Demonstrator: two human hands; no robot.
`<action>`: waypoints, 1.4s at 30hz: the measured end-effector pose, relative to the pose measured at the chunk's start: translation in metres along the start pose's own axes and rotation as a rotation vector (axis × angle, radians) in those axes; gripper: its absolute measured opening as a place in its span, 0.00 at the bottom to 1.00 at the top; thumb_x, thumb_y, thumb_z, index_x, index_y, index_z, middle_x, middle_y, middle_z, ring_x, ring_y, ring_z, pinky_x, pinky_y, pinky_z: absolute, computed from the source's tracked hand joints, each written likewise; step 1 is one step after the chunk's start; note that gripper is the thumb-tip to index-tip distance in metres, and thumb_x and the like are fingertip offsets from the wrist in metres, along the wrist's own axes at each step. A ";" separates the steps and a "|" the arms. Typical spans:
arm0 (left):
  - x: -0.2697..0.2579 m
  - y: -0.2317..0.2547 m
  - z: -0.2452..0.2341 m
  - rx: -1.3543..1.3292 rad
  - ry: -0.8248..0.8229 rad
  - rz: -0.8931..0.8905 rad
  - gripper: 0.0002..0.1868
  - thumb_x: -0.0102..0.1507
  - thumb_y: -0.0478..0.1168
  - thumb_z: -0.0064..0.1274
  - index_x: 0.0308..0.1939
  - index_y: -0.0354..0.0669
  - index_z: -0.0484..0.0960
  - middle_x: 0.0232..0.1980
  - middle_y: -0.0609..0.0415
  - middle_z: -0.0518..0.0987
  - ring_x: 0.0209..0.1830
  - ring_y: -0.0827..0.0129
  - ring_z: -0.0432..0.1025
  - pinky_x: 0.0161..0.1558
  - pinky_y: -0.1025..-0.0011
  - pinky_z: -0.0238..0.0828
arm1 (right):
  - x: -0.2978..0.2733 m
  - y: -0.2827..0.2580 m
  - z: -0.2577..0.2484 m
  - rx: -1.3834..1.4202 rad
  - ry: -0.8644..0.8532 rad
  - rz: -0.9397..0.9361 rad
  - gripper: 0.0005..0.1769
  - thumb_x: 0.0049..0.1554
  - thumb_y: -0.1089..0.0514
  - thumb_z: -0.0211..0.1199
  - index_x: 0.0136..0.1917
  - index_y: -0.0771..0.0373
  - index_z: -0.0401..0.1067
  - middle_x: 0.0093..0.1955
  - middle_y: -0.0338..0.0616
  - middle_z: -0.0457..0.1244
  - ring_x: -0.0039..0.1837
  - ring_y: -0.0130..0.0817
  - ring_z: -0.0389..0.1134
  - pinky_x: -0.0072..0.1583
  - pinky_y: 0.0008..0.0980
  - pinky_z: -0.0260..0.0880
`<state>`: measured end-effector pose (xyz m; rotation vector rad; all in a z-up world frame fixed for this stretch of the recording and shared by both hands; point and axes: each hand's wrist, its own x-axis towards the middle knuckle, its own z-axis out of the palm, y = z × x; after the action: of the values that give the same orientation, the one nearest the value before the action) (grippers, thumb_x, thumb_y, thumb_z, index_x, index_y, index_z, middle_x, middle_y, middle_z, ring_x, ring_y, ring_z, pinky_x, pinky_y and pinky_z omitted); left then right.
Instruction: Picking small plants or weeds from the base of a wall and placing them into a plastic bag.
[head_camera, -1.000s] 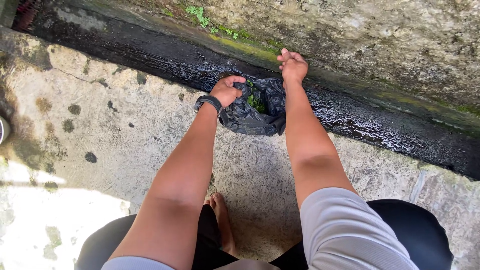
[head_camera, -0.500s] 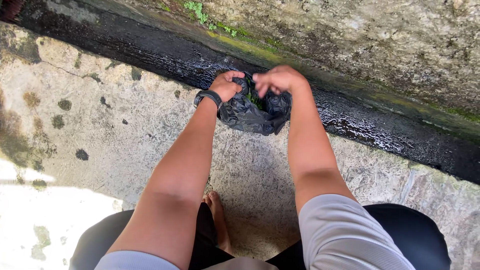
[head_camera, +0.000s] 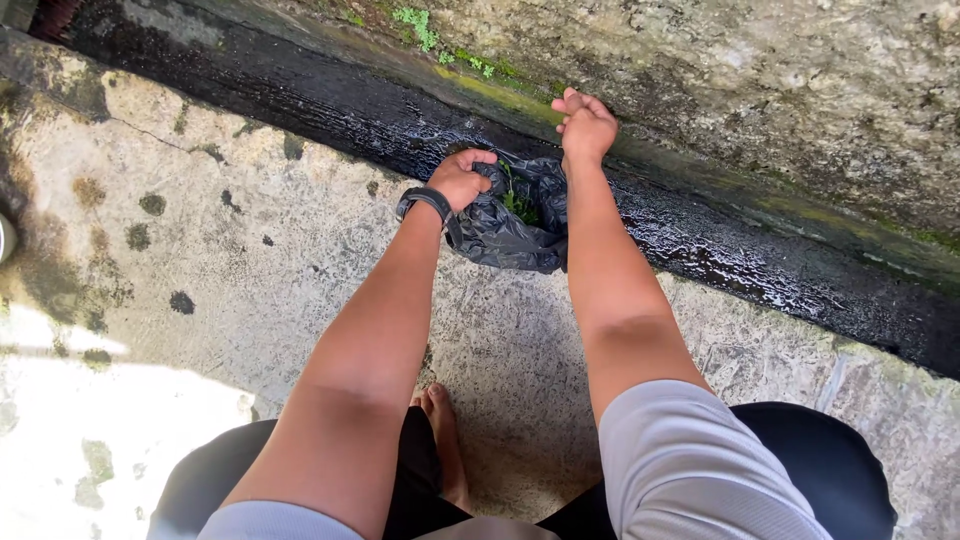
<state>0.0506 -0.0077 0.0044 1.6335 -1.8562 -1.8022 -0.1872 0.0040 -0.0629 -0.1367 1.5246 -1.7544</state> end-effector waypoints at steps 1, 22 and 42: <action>0.001 -0.001 -0.001 -0.005 0.001 0.000 0.29 0.56 0.32 0.59 0.63 0.49 0.81 0.39 0.57 0.81 0.32 0.75 0.71 0.38 0.74 0.70 | -0.004 -0.002 -0.001 -0.004 -0.002 -0.001 0.09 0.57 0.57 0.68 0.46 0.66 0.79 0.37 0.43 0.73 0.30 0.20 0.61 0.33 0.23 0.65; 0.054 0.002 0.000 -0.245 -0.079 0.179 0.27 0.53 0.33 0.59 0.59 0.44 0.82 0.45 0.50 0.86 0.37 0.72 0.77 0.40 0.73 0.75 | -0.087 -0.033 0.013 -1.691 -0.767 -0.173 0.17 0.49 0.68 0.61 0.50 0.57 0.81 0.51 0.54 0.71 0.50 0.48 0.73 0.52 0.43 0.72; 0.023 -0.002 -0.155 -0.388 0.143 0.080 0.26 0.56 0.32 0.56 0.60 0.46 0.82 0.41 0.54 0.84 0.35 0.74 0.75 0.38 0.72 0.73 | -0.027 -0.013 0.119 -0.378 -0.106 0.418 0.09 0.57 0.57 0.69 0.46 0.65 0.77 0.41 0.44 0.70 0.34 0.30 0.64 0.39 0.33 0.75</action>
<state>0.1466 -0.1271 0.0365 1.4789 -1.3844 -1.8155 -0.1094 -0.0740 -0.0088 -0.0899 1.6526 -1.1095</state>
